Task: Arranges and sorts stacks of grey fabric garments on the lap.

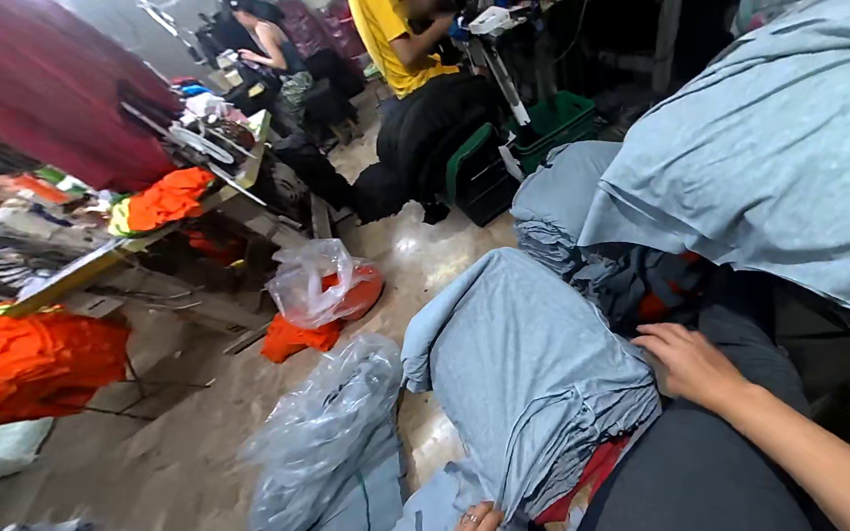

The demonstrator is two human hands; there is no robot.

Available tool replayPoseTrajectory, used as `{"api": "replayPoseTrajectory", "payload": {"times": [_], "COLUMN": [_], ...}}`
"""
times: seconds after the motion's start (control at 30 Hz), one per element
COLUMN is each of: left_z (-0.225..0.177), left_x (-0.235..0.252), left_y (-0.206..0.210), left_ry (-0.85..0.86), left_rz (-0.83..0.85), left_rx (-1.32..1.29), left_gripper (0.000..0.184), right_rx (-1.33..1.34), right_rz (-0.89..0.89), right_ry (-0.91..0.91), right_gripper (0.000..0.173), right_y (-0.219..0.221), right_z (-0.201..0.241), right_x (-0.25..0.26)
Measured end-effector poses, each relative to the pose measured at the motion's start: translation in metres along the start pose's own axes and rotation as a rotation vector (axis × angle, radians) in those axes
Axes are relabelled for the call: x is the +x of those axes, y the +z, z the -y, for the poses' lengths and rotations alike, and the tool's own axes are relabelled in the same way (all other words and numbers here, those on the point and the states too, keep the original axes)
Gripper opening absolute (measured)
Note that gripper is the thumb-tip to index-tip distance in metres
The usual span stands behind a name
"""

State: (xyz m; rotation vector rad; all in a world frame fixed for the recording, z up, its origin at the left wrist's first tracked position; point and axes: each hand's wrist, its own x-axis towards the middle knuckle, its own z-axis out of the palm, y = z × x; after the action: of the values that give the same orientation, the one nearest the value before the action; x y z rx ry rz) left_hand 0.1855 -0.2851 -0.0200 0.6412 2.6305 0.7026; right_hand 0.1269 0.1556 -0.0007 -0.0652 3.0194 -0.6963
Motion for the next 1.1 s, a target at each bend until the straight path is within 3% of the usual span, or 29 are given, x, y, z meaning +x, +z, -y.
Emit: {"api": "replayPoseTrajectory", "payload": {"times": [0.07, 0.1, 0.17, 0.23, 0.3, 0.37, 0.4, 0.57, 0.7, 0.77, 0.87, 0.93, 1.0, 1.1], "left_z": [0.007, 0.01, 0.002, -0.02, -0.054, -0.087, -0.101, -0.14, -0.145, -0.143, -0.122, -0.085, -0.029, 0.057], "left_x": [0.0, 0.004, 0.021, 0.051, 0.084, 0.12, 0.137, 0.163, 0.159, 0.157, 0.158, 0.165, 0.177, 0.191], "left_y": [-0.007, -0.008, -0.011, -0.012, -0.003, 0.01, 0.017, 0.028, 0.012, -0.001, -0.04, -0.066, -0.086, -0.107], "left_ry": [-0.064, -0.058, 0.015, 0.101, 0.072, -0.043, -0.082, -0.131, -0.352, -0.246, -0.009, -0.072, -0.328, -0.753], "left_rz": [-0.135, -0.276, -0.559, -0.667, -0.469, -0.138, -0.066, -0.189, -0.049, 0.066, 0.266, 0.132, -0.225, -0.749], "left_rx": [-0.073, -0.121, -0.166, -0.187, -0.216, -0.265, -0.31, -0.728, -1.141, -1.142, -0.807, -0.68, -0.768, -1.081], "left_gripper": [0.036, 0.042, 0.05, 0.039, 0.026, 0.034, 0.04, 0.031, 0.025, 0.031, 0.041, 0.031, 0.028, 0.046], "right_rx": [0.131, 0.144, 0.087, 0.007, -0.041, -0.003, 0.033, 0.18, 0.218, 0.16, 0.116, 0.076, 0.066, 0.155], "right_rz": [0.147, 0.26, 0.388, 0.262, 0.137, 0.143, 0.127, -0.059, 0.215, 0.316, 0.315, 0.458, 0.568, 0.61], "right_ry": [-0.096, -0.091, -0.04, 0.021, 0.086, 0.2, 0.225, 0.058, 0.012, 0.034, 0.027, 0.018, 0.002, 0.007], "right_gripper": [0.065, 0.061, 0.034, 0.019, 0.013, 0.017, 0.02, 0.026, 0.053, 0.053, 0.03, 0.029, 0.029, 0.031], "right_y": [0.003, 0.005, 0.007, 0.004, 0.003, -0.001, -0.003, 0.002, 0.0, 0.0, -0.002, -0.007, -0.004, 0.003], "right_z": [0.026, 0.036, 0.043, 0.037, 0.023, 0.02, 0.022, 0.032, 0.049, 0.056, 0.06, 0.06, 0.048, 0.035], "right_x": [0.005, 0.007, 0.008, 0.007, -0.001, -0.008, -0.01, -0.014, 0.0, 0.007, 0.012, 0.009, 0.008, 0.008]}}
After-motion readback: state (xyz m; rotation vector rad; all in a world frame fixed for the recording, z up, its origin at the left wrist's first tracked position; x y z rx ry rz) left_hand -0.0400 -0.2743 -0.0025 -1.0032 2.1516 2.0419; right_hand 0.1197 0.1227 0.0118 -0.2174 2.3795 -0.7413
